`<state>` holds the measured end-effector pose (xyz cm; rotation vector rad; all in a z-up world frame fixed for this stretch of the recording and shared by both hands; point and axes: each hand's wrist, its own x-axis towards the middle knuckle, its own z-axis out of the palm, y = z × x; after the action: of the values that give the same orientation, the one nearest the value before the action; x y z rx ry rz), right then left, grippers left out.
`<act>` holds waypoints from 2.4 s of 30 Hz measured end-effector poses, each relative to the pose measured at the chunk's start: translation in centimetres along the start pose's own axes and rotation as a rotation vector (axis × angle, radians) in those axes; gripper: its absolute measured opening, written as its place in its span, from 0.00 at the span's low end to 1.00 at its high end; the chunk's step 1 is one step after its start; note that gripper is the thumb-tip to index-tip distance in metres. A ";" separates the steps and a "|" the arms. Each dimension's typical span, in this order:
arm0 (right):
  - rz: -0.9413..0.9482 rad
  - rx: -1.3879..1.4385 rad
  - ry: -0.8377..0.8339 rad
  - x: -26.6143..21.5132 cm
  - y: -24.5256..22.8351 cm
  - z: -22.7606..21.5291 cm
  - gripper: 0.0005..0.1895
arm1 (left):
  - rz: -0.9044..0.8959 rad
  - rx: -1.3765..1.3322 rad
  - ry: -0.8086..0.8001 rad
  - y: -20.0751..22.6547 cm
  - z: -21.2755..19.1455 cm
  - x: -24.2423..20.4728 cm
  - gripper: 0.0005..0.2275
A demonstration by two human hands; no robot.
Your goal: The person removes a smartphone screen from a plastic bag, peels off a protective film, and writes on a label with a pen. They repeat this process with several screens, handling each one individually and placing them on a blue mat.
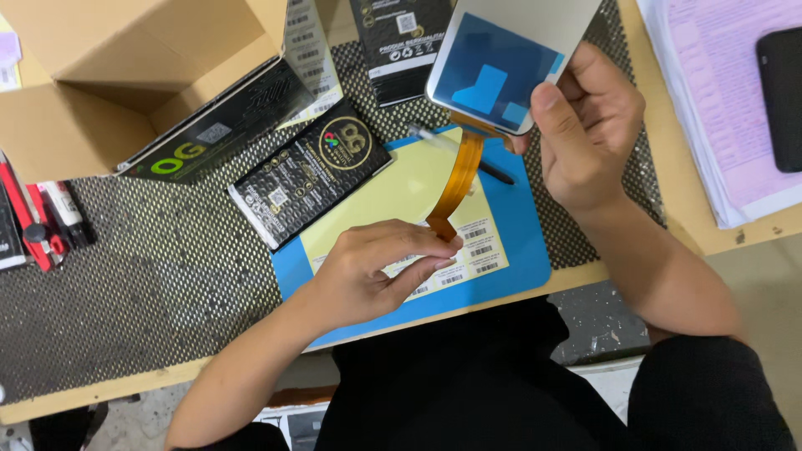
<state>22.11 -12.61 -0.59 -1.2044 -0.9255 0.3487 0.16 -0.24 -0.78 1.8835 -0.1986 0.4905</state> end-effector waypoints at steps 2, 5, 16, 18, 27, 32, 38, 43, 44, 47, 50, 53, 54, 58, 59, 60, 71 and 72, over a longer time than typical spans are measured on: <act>-0.028 0.004 0.007 0.4 -0.3 -0.3 0.21 | -0.006 0.006 -0.011 -0.1 0.3 0.1 0.07; -0.038 -0.011 0.036 0.7 -0.5 -1.0 0.21 | -0.033 0.025 -0.046 -0.4 0.5 0.0 0.08; -0.034 -0.077 -0.026 0.2 0.7 -0.2 0.11 | 0.205 0.081 -0.037 1.0 0.3 1.2 0.06; -0.052 0.012 -0.057 -0.3 2.4 0.9 0.12 | 0.307 0.292 0.231 0.7 1.0 1.5 0.08; 0.063 0.135 -0.289 -2.4 1.5 3.2 0.13 | 0.500 0.803 0.364 -3.2 0.5 -0.1 0.25; 0.071 0.171 -0.322 -2.8 0.7 3.1 0.13 | 0.592 0.995 0.433 -3.1 0.6 0.4 0.25; -0.047 0.146 -0.338 -3.3 1.6 2.9 0.14 | 0.654 1.113 0.484 -2.2 0.3 1.1 0.07; -0.080 0.168 -0.361 -3.5 1.8 2.7 0.16 | 0.694 1.122 0.501 -1.8 0.2 1.3 0.07; -0.076 0.180 -0.374 -3.5 1.9 2.7 0.16 | 0.698 1.121 0.503 -1.8 0.2 1.3 0.07; -0.068 0.206 -0.398 -3.4 1.9 2.9 0.16 | 0.711 1.119 0.507 -1.7 0.1 1.2 0.07; -0.004 0.246 -0.408 -3.4 0.9 3.4 0.15 | 0.739 1.093 0.504 -1.6 -0.1 1.2 0.06; 0.086 0.243 -0.435 -3.2 1.1 3.4 0.16 | 0.743 1.030 0.507 -1.3 -0.4 0.9 0.05; 0.115 0.215 -0.462 -3.1 1.4 3.2 0.16 | 0.731 0.993 0.513 -1.2 -0.5 0.8 0.05; 0.214 0.174 -0.513 -2.6 0.3 3.3 0.14 | 0.700 0.901 0.485 -0.6 -1.2 0.8 0.04; 0.270 0.171 -0.534 -2.6 0.6 3.2 0.15 | 0.669 0.870 0.463 -0.3 -1.3 0.7 0.03; 0.325 0.169 -0.553 -2.7 0.9 3.2 0.16 | 0.638 0.840 0.439 -0.1 -1.4 0.6 0.04; 0.321 0.131 -0.547 -2.4 1.2 2.5 0.15 | 0.625 0.902 0.407 1.1 -1.2 1.6 0.04; 0.301 0.114 -0.541 -2.4 1.1 2.5 0.15 | 0.639 0.943 0.395 1.2 -1.1 1.6 0.03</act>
<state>19.00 -12.20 -2.49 -1.1636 -1.1649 0.9914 0.92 0.52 1.29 2.5493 -0.3430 1.5893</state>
